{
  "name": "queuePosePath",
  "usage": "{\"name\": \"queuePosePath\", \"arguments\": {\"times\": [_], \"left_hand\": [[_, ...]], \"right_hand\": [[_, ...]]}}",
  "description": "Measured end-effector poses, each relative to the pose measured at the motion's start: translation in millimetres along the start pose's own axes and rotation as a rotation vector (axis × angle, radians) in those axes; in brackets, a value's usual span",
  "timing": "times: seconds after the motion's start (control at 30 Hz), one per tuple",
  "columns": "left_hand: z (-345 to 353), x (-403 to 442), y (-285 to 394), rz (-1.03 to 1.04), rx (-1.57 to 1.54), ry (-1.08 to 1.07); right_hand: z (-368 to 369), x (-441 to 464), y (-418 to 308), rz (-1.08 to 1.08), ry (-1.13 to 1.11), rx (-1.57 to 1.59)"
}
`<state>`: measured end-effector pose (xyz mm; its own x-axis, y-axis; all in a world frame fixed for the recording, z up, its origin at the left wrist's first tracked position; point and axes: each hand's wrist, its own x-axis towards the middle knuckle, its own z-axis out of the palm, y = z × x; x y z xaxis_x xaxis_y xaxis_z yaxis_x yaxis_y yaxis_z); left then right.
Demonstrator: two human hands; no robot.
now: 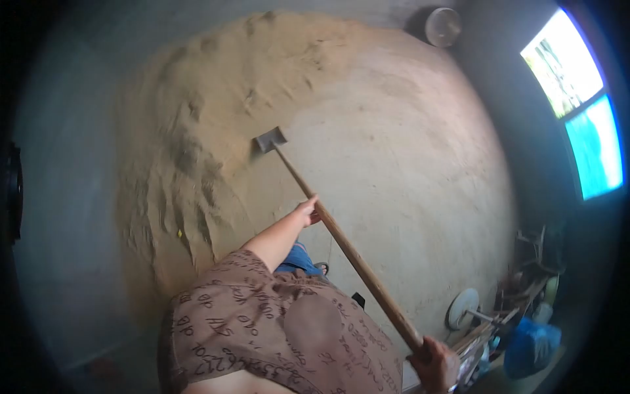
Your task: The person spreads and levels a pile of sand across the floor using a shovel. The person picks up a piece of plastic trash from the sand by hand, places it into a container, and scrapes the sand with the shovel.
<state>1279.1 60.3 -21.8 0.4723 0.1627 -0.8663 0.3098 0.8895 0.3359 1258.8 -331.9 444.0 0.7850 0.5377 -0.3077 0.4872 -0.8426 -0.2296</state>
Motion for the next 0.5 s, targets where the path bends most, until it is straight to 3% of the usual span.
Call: {"name": "queuePosePath", "arguments": {"times": [0.03, 0.1, 0.13, 0.2, 0.27, 0.3, 0.37, 0.5], "left_hand": [[11.8, 1.1, -5.1, 0.013, 0.022, 0.077], [13.8, 11.4, -20.4, -0.005, 0.095, 0.143], [15.8, 14.6, -26.2, -0.013, 0.138, 0.173], [22.2, 11.3, -45.2, 0.024, 0.147, 0.132], [42.3, -4.9, -66.4, 0.020, 0.104, 0.041], [51.2, -21.5, -84.3, -0.013, 0.055, -0.031], [69.2, -49.9, -106.3, -0.080, 0.027, -0.061], [74.4, -90.4, -119.7, -0.160, 0.076, -0.043]], "right_hand": [[-0.4, 1.9, -9.8, -0.036, 0.013, -0.006], [-7.5, -2.2, -28.5, 0.180, -0.204, -0.060], [-3.7, -3.3, -26.6, 0.152, -0.208, -0.062], [-0.4, -7.8, -14.3, 0.324, -0.310, -0.031], [-3.4, -16.6, 26.4, 0.436, -0.352, -0.045], [-5.9, -27.5, 46.3, 0.453, -0.375, -0.195], [-18.9, -34.3, 76.0, 0.517, -0.445, -0.457], [-30.2, -32.0, 130.6, 0.508, -0.489, -0.546]]}}
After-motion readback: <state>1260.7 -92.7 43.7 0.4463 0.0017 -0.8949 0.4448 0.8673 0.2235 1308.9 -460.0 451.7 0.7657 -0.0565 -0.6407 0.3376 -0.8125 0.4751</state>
